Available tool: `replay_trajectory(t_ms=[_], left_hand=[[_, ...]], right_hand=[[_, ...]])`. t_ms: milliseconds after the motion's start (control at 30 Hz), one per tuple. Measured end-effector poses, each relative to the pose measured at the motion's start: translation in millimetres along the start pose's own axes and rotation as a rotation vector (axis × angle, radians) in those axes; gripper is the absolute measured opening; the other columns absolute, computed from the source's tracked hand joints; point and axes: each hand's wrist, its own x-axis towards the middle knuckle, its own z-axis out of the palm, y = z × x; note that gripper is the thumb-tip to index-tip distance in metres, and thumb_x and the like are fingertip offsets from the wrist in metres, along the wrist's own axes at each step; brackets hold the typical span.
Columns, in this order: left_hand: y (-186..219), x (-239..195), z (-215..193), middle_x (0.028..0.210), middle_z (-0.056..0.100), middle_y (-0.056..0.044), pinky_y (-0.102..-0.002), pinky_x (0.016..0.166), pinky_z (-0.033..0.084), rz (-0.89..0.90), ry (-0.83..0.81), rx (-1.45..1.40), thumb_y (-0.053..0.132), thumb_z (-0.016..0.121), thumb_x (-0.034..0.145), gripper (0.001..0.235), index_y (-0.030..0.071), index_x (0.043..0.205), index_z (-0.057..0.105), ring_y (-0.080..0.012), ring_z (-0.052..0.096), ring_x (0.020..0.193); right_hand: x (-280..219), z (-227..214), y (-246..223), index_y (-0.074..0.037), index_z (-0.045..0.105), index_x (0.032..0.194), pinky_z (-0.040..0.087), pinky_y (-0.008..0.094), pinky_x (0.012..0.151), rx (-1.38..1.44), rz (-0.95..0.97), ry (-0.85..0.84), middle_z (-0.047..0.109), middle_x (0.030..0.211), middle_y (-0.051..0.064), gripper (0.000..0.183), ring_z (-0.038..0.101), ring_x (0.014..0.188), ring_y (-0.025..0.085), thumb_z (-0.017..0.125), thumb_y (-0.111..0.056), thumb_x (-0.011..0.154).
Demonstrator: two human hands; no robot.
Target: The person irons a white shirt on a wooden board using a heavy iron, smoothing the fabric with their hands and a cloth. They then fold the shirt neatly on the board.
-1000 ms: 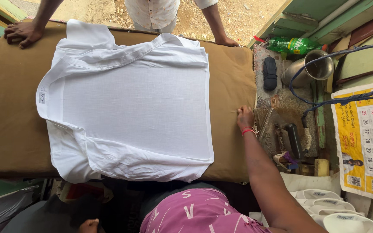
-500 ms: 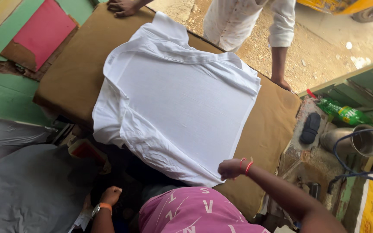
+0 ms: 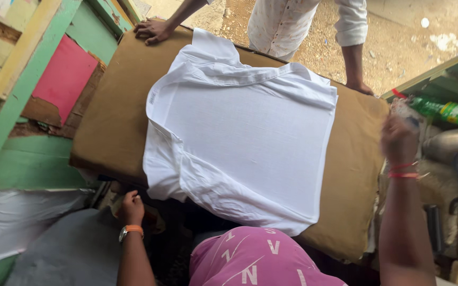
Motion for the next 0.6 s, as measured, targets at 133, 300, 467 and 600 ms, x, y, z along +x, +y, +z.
replay_trajectory(t_ms=[133,300,467,600], left_hand=[[64.6,108.9,-16.3,0.117,0.071,-0.015,-0.049,0.093,0.052,0.562,0.088,0.104,0.013,0.067,0.091,0.032,0.008,0.122,0.068,-0.0386,0.065,0.109],[178.5,177.3,9.2,0.124,0.065,-0.010,-0.048,0.098,0.046,1.064,-0.035,0.497,0.024,0.079,0.073,0.050,0.012,0.120,0.066,-0.0339,0.056,0.123],[226.7,215.3,69.8,0.108,0.073,-0.011,-0.045,0.092,0.052,1.058,-0.632,0.684,0.036,0.077,0.086,0.028,0.014,0.104,0.075,-0.0313,0.068,0.106],[223.7,274.8,96.8,0.095,0.073,-0.021,-0.049,0.081,0.054,0.735,-0.545,0.191,0.036,0.070,0.091,0.030,0.006,0.093,0.075,-0.0410,0.068,0.090]], right_hand=[[-221.2,46.3,-104.3,-0.006,0.076,0.089,0.055,0.052,0.073,-0.159,0.654,-0.747,0.072,0.087,0.020,0.036,0.068,0.079,0.043,0.065,-0.041,0.091],[-372.6,56.5,-196.0,-0.006,0.050,0.136,0.051,0.050,0.079,0.616,1.629,-0.847,0.070,0.106,0.013,0.038,0.067,0.089,0.031,0.053,-0.009,0.099],[-353.1,84.0,-301.5,0.002,0.031,0.153,0.051,0.061,0.104,1.117,1.762,-0.361,0.050,0.143,0.022,0.066,0.054,0.133,0.042,0.056,0.006,0.092],[-348.1,95.0,-350.3,0.012,0.049,0.133,0.048,0.053,0.102,0.911,1.717,-0.588,0.054,0.139,0.027,0.051,0.053,0.126,0.032,0.073,-0.018,0.100]])
